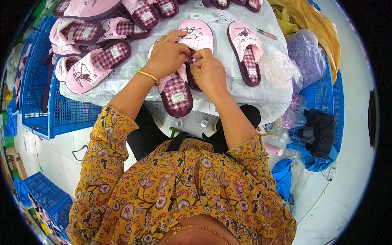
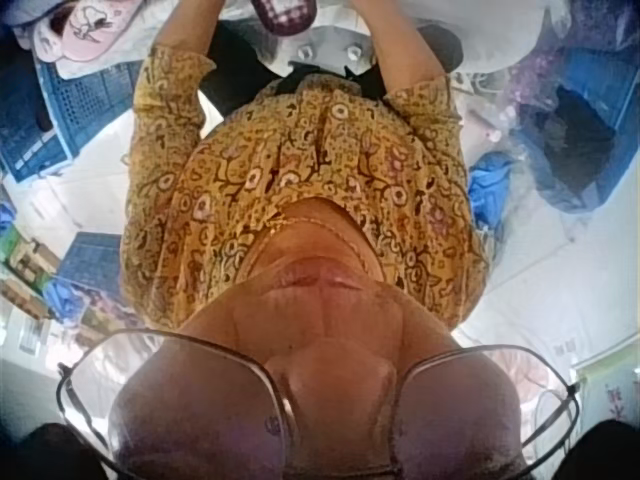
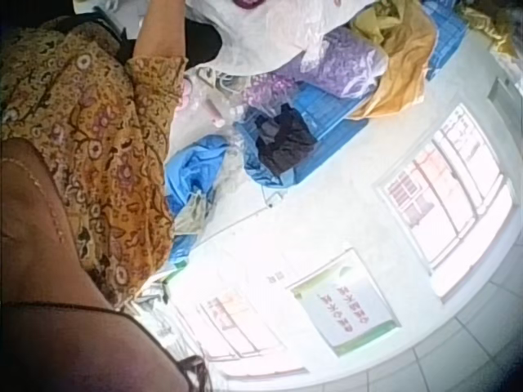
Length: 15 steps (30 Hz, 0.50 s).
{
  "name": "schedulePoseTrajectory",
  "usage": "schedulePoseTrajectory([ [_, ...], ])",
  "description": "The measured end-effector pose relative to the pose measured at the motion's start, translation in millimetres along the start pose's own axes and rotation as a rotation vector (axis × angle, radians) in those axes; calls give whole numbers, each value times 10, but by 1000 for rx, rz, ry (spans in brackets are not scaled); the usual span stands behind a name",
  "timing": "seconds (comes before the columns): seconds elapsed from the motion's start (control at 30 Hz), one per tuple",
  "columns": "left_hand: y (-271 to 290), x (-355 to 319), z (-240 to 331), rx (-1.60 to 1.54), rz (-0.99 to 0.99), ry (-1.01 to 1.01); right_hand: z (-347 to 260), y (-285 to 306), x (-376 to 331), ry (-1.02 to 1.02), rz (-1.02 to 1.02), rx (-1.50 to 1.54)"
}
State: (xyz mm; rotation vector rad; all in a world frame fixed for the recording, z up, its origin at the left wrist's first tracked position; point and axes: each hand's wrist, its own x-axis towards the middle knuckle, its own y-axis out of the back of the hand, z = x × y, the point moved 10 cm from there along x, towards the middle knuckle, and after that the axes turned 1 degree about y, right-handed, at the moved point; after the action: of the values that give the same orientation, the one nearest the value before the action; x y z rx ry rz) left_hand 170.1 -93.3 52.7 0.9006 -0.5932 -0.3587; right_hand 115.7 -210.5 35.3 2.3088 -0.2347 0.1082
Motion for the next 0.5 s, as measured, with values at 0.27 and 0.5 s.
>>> schedulePoseTrajectory([
  [0.27, -32, 7, -6, 38, -31, 0, -26, -9, 24, -13, 8, -19],
  [0.5, -81, 35, -29, 29, -84, -4, -34, -18, 30, -22, 69, 26],
])
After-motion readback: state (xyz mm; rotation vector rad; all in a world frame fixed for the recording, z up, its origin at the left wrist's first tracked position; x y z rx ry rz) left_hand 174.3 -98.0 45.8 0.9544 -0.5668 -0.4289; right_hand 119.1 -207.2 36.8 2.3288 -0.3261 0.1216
